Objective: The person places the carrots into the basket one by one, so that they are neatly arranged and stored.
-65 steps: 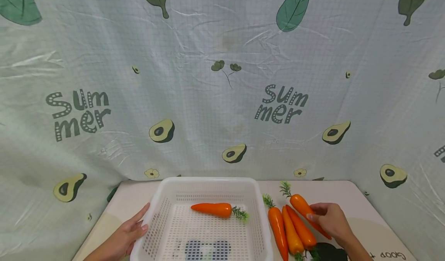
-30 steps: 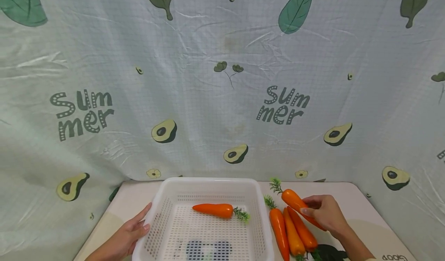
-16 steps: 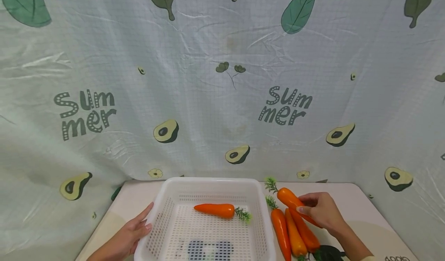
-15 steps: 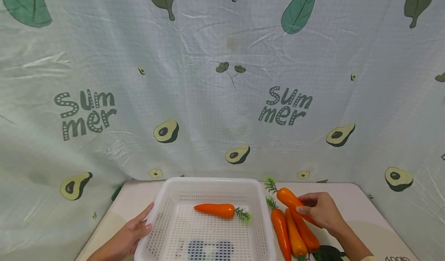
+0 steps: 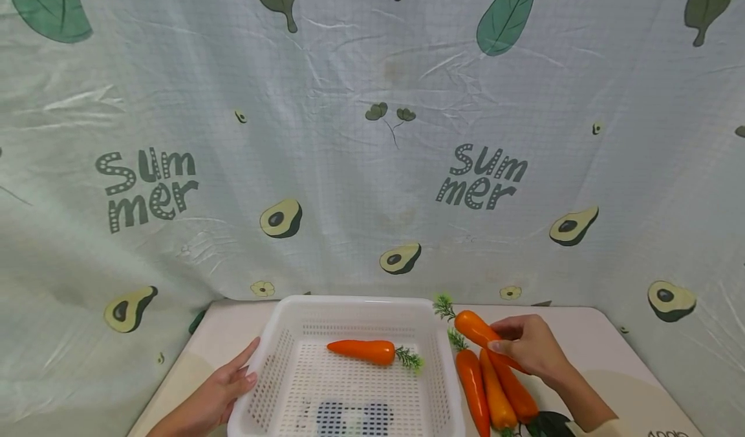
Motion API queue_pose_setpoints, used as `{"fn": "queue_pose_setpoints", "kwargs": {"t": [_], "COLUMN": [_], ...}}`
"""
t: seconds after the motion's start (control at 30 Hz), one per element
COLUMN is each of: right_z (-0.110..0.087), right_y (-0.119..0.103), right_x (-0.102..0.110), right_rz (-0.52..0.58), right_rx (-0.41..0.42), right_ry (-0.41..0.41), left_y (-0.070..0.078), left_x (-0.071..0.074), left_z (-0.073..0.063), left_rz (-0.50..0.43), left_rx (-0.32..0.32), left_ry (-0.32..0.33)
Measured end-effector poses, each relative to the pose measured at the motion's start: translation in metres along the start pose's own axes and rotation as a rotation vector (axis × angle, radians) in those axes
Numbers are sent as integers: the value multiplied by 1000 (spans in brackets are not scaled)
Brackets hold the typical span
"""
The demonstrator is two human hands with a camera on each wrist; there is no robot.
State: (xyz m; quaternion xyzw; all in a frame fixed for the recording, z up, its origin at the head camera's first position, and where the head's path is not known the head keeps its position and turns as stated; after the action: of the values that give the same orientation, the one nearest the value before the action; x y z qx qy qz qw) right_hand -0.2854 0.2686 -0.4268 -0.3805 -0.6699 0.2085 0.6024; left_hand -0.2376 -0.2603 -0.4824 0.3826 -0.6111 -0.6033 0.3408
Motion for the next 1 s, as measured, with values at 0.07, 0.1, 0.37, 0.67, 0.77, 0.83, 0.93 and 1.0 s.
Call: {"fn": "queue_pose_setpoints", "kwargs": {"t": [0.07, 0.1, 0.37, 0.67, 0.77, 0.83, 0.93, 1.0], "right_z": [0, -1, -2, -3, -4, -4, -5, -5], "right_y": [-3, -4, -15, -29, -33, -36, -40, -43], "right_x": [-1, -2, -8, -17, -21, -23, -24, -26], "right_rz": [-2, -3, 6, -12, -7, -5, 0, 3], "right_rx": [5, 7, 46, 80, 86, 91, 99, 107], "right_ry": [-3, -3, -24, -26, -28, -28, -29, -36], "left_y": [1, 1, 0, -1, -1, -1, -1, -1], "left_x": [0, 0, 1, 1, 0, 0, 1, 2], "left_z": [0, 0, 0, 0, -1, -1, -1, -1], "left_rz": [7, 12, 13, 4, -23, -34, -30, -21], "left_rx": [9, 10, 15, 0, -18, -25, -21, -13], "left_ry": [10, 11, 14, -1, -34, -45, -39, -31]}}
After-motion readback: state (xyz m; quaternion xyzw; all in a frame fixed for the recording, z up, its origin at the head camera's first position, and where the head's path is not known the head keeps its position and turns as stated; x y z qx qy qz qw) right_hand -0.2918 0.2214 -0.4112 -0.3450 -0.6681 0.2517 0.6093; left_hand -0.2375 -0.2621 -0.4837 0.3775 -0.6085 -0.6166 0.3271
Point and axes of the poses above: each hand's wrist, its own z-axis towards the middle knuckle, its own x-axis out of the back of the hand, y = z × x, the point moved 5 cm from there along z, towards the middle knuckle, and after that the axes turned 14 degrees about -x, right-handed, at the moved point
